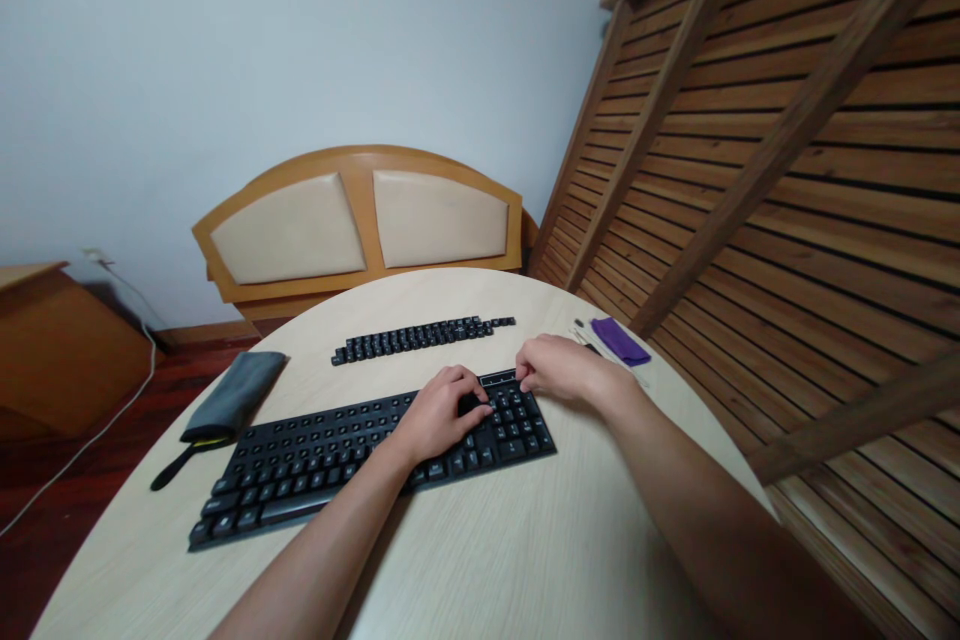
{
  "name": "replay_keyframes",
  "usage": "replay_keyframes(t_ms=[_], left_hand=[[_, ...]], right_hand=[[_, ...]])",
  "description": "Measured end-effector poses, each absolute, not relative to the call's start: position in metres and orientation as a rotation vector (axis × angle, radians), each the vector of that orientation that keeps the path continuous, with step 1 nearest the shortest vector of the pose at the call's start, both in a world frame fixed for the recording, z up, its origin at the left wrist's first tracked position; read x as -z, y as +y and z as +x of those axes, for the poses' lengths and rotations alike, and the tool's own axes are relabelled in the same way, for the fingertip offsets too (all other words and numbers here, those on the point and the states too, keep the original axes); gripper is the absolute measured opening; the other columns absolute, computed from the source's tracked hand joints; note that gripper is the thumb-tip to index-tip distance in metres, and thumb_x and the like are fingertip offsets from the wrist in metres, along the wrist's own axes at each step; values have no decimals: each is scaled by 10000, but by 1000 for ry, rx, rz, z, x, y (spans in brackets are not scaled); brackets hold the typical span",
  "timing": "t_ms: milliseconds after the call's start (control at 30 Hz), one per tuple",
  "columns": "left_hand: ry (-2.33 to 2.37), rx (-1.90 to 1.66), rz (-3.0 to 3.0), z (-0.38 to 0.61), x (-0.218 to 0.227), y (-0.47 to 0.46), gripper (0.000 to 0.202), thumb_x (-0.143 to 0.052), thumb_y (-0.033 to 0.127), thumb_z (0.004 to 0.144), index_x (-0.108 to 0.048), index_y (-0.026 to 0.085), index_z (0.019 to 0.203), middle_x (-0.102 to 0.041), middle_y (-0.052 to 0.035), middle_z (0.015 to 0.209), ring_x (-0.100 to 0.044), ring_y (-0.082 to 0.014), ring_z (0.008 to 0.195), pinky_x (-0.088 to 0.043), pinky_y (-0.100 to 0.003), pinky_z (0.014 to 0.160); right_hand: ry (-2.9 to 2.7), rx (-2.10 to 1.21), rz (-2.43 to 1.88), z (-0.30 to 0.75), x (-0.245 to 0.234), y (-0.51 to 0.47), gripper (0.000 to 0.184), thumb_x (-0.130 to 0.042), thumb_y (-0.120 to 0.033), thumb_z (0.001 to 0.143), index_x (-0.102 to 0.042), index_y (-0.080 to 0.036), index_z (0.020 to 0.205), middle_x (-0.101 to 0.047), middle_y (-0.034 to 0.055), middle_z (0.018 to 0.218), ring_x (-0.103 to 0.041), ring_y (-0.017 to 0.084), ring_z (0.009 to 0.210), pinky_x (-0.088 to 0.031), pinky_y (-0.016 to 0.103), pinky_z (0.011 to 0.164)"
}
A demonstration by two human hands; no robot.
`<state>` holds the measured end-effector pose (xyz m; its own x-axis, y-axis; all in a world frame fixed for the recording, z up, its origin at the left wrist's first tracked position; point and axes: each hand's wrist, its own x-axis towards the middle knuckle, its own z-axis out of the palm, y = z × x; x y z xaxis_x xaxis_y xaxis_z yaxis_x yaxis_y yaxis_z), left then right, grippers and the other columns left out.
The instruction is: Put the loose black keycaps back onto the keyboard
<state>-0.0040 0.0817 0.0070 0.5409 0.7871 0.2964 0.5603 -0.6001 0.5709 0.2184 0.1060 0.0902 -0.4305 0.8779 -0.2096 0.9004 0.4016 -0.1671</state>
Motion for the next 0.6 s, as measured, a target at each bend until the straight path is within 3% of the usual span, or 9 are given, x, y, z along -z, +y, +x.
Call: replay_keyframes(t_ms=[300,600], left_hand=[[1095,-758,2370,-4,-8,82,130,-651,339,899,-678,219,940,-620,-52,1019,-565,-224,986,-457,-370,908],[1104,-755,2374,-4,-6,82,118,-664,329,892,-676,224,945,-622,-44,1024,-562,-221,991,-454,-370,914]], right_hand=[[2598,327,1616,216,-91,104,145,-694,-186,758,-794,-196,863,-752,108,877,-677,234,844,-440,266,706],[2619,434,1569,221,-84,112,123,-717,-165,724,-794,-201,813,-757,68,800,-671,190,733,-405,250,614]])
